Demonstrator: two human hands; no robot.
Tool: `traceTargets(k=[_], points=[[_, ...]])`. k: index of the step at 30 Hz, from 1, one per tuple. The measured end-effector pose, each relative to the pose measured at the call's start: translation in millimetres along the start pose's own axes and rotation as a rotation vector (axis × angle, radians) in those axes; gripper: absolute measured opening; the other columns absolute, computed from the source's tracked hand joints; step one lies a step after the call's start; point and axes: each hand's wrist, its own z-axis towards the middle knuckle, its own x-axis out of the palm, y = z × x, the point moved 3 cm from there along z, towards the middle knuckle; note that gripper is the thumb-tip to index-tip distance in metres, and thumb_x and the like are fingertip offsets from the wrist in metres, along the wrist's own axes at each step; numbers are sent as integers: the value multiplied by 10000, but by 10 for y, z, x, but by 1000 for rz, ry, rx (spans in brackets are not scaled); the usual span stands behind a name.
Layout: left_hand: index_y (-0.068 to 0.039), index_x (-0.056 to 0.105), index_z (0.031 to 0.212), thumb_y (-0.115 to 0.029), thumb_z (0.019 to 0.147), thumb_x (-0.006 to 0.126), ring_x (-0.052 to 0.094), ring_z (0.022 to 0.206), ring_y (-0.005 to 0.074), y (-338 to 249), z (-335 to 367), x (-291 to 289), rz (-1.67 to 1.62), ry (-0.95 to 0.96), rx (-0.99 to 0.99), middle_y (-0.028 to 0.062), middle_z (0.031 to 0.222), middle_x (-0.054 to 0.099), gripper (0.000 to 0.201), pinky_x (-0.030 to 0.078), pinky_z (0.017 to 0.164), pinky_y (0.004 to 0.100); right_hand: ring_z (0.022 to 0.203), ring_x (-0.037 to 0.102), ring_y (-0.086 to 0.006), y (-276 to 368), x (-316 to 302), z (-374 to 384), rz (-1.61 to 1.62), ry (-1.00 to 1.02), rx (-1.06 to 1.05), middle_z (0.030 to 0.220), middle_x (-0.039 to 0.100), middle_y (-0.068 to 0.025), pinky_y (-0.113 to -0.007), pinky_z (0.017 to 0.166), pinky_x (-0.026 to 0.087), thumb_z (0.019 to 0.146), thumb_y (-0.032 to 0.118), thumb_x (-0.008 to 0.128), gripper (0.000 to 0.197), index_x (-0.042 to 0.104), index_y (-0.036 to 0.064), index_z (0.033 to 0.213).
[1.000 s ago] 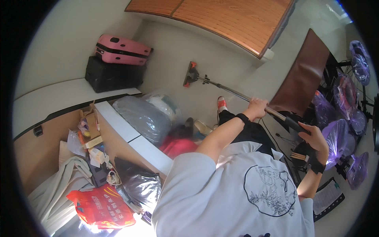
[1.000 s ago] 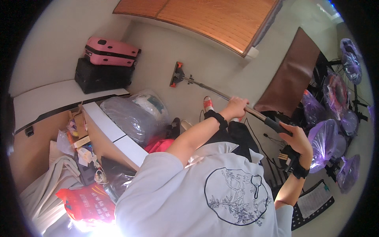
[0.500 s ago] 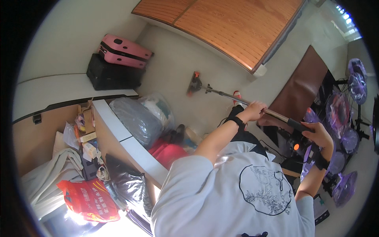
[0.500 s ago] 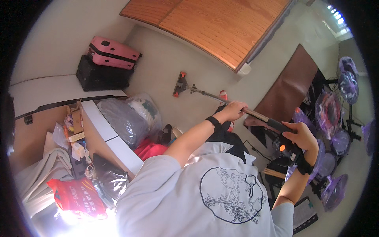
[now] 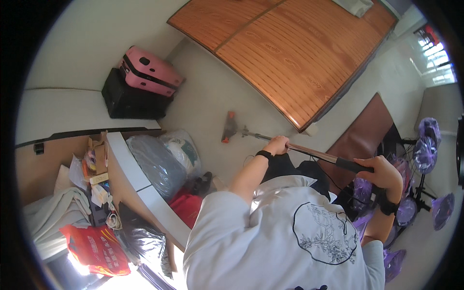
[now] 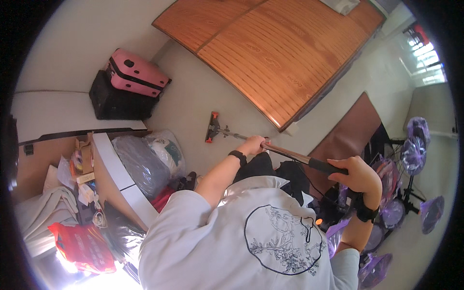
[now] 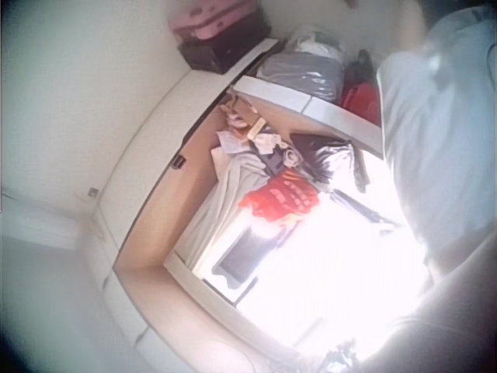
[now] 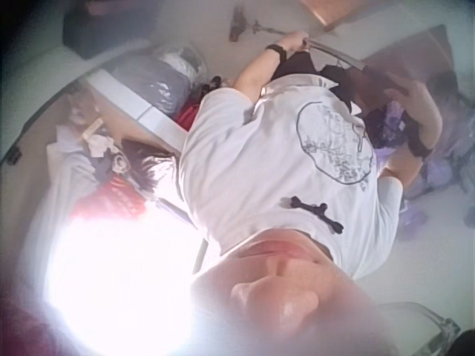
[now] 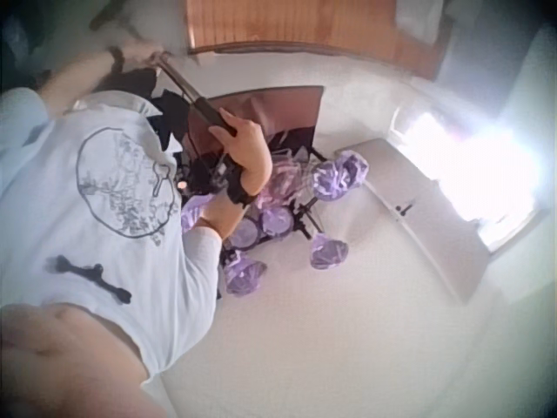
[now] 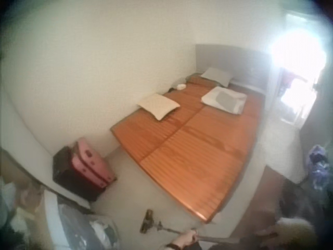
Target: The person mops the floor across different rooms, including a bedroom with electronic drums. They then carry the mop to a small utility sink and rinse the cleaning head under a faucet by hand.
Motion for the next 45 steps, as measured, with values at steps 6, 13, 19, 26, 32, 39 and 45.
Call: traceTargets(k=[6,13,19,26,32,39,45], points=[[-85,598,651,-223,622,644,581,728,326,-5,265,-55,-55,-348,-53,140,726,599,149,462,622,414,532,520,-138,-38,-508,430,7,203,35,650,575,-150,-277,541,423,698,97,665,446,533,3,1113],[-74,599,639,-198,615,593,584,693,328,-193,668,49,-2,-468,-208,145,691,597,126,463,613,414,586,416,-91,-663,-994,952,-87,276,-111,638,512,-84,-264,565,416,697,69,657,440,534,19,1117],[-73,600,766,-248,615,624,553,885,289,-626,930,167,-342,-660,-398,117,808,602,232,393,842,384,610,436,-75,-810,-1569,1326,-232,466,-112,644,502,-66,-243,587,418,701,74,652,463,517,13,1139],[-99,567,789,-151,673,558,481,1006,262,-553,998,423,-319,-806,-703,83,931,553,128,316,960,404,732,492,-70,-1081,-1361,1686,-205,519,-265,799,583,-93,-225,694,422,750,106,622,430,504,-5,1148],[-55,527,1022,-128,742,537,403,1146,298,-35,287,424,-389,-955,-1054,125,1182,470,289,366,946,338,612,463,-77,-816,-408,2057,-152,511,-312,657,528,-89,-239,584,421,783,128,607,397,507,-1,1145],[-26,420,1135,-77,740,550,293,1215,389,351,-35,120,-554,-1116,-1124,216,1335,265,419,333,979,402,780,593,-157,-127,-63,2324,-155,483,-396,850,615,-177,-262,692,436,801,158,577,334,534,7,1096],[-22,438,1131,-122,697,589,201,1235,442,296,484,148,-424,-961,-913,238,1292,308,469,229,1020,487,578,459,-87,-327,-459,2048,-104,421,-405,667,527,-24,-236,568,418,838,123,534,338,496,-27,1138]])
